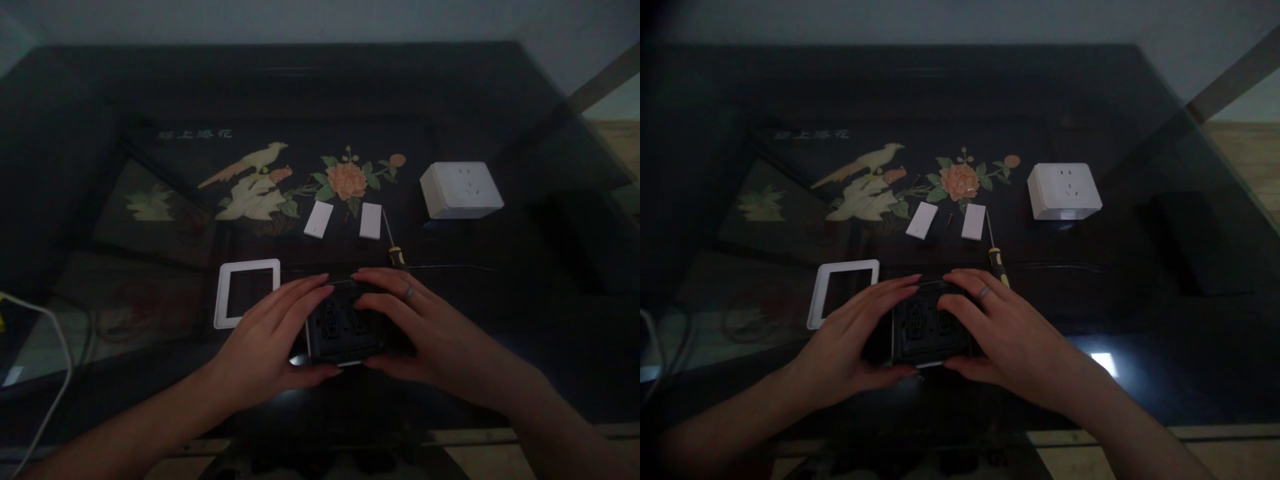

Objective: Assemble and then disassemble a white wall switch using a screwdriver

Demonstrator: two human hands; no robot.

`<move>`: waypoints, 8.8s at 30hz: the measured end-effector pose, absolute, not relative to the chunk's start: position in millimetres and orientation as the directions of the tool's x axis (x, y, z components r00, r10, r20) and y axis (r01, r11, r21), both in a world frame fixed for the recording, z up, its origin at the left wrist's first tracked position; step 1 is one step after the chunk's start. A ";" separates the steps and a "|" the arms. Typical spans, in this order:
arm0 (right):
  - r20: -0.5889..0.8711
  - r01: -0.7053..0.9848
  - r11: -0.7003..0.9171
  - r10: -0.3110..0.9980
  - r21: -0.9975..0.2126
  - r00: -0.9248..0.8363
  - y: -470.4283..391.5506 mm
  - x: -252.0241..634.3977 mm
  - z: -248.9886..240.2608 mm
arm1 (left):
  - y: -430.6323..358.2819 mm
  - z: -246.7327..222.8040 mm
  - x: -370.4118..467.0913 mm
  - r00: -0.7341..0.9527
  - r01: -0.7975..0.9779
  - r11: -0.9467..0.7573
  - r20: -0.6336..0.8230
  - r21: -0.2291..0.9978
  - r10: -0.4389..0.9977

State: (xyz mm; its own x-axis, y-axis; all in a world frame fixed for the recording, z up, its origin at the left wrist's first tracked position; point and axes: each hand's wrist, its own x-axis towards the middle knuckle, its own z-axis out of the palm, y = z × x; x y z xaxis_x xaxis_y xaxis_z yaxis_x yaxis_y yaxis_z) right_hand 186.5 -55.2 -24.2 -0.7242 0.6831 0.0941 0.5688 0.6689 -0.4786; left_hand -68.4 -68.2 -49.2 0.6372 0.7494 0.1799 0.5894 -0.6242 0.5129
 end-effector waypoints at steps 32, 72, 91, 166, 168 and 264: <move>0.016 0.546 0.577 0.696 -0.608 -0.717 -49.7 184.6 -27.8 | -66.8 -36.3 -72.0 0.564 0.645 -0.356 -0.107 0.676 0.819; -0.077 0.244 0.020 0.921 -0.970 -0.382 -58.8 165.7 -2.6 | -81.6 -31.9 -50.7 0.443 0.505 -0.412 0.182 0.758 0.878; -0.079 -0.227 -0.115 0.984 -0.967 -0.162 -48.3 167.8 -19.7 | -38.1 -24.1 -35.8 0.295 -0.177 0.044 0.011 0.983 0.955; 0.023 0.530 0.538 0.716 -0.655 -0.698 -61.9 192.2 -34.6 | -83.6 -52.3 -59.6 0.508 0.509 -0.283 -0.019 0.813 0.861; 0.016 0.531 0.537 0.713 -0.655 -0.701 -62.2 192.1 -33.2 | -82.1 -51.5 -60.3 0.510 0.513 -0.279 -0.027 0.812 0.860; 0.025 0.680 0.733 0.680 -0.022 -0.733 84.1 154.5 -22.8 | -61.0 -56.5 -74.9 0.383 0.438 -0.466 0.310 0.769 0.870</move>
State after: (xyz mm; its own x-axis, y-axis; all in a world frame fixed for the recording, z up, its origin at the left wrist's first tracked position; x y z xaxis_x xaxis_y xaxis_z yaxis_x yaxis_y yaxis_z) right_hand 154.5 84.1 -22.8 -0.7328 0.6800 0.0249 0.6796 0.7332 -0.0221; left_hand -74.9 -61.0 -56.5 0.3829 0.8703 0.3098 0.4378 -0.4662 0.7687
